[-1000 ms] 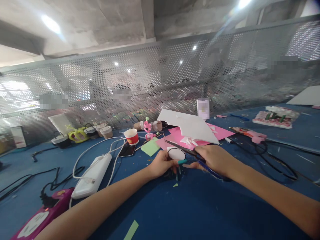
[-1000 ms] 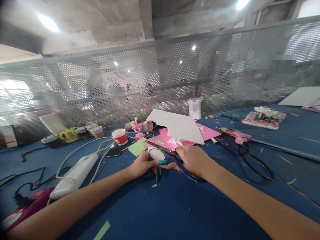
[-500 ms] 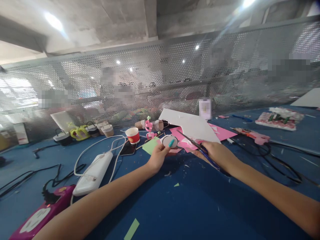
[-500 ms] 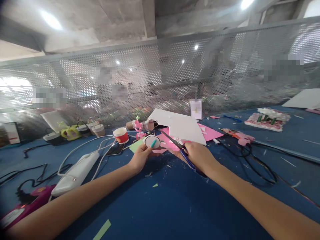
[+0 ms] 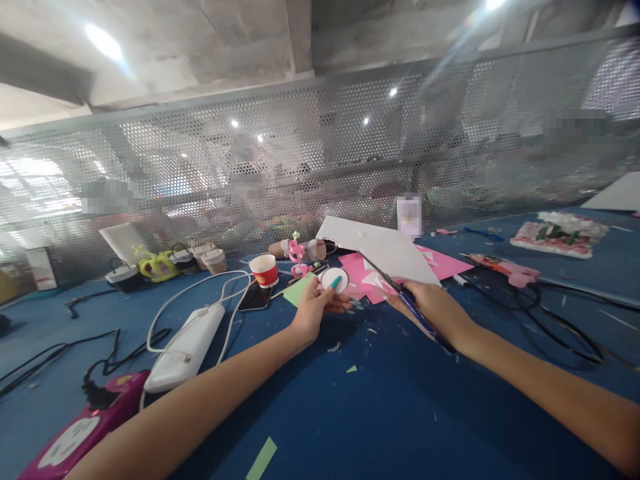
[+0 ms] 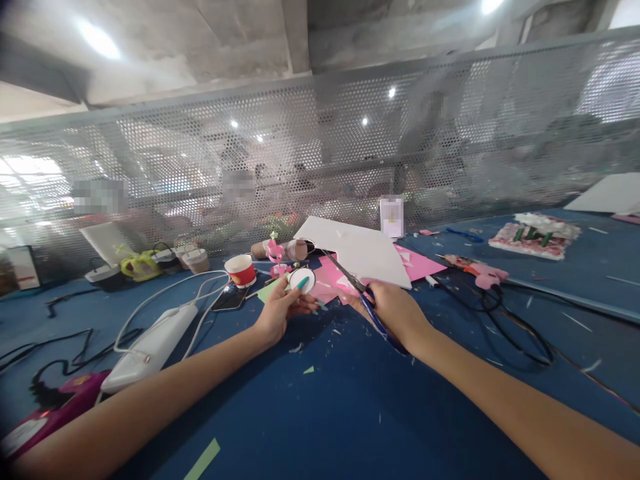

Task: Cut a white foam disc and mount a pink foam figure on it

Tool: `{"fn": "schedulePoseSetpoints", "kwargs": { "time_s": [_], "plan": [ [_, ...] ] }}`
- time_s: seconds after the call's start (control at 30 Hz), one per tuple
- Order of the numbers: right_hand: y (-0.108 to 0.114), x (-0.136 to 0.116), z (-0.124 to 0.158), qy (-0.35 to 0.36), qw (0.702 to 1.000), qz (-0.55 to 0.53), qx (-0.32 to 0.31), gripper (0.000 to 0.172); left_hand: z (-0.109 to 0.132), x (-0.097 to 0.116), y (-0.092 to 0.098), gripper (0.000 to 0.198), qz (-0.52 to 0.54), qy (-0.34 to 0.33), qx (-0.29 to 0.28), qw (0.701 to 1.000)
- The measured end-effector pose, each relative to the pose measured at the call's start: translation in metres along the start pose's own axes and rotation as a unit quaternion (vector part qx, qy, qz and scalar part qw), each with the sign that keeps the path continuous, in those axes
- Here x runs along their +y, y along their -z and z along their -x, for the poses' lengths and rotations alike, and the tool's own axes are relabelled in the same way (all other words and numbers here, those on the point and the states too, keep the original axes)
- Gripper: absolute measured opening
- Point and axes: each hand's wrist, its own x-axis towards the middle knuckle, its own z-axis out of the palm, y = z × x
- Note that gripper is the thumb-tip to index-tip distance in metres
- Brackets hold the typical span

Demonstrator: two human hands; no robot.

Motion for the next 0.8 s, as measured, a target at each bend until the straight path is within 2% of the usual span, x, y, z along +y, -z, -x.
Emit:
{"fn": "schedulePoseSetpoints", "kwargs": {
  "time_s": [0.17, 0.27, 0.43, 0.8],
  "plan": [
    [-0.001, 0.0, -0.001, 0.0, 1.0, 0.01, -0.015, 0.04, -0.003, -0.004, 0.001, 0.037, -0.022, -0.038, 0.013, 0.999],
    [-0.005, 0.001, -0.001, -0.006, 0.999, 0.041, -0.029, 0.041, -0.005, -0.007, 0.001, 0.037, 0.003, -0.058, 0.032, 0.998],
    [-0.008, 0.003, 0.001, 0.012, 0.999, 0.037, -0.037, 0.038, -0.001, -0.003, -0.001, 0.04, 0.055, -0.017, 0.009, 0.998],
    [-0.009, 0.002, 0.002, 0.018, 0.999, 0.017, -0.023, 0.037, 0.002, 0.001, -0.002, 0.054, 0.043, -0.011, -0.007, 0.999]
  ]
}}
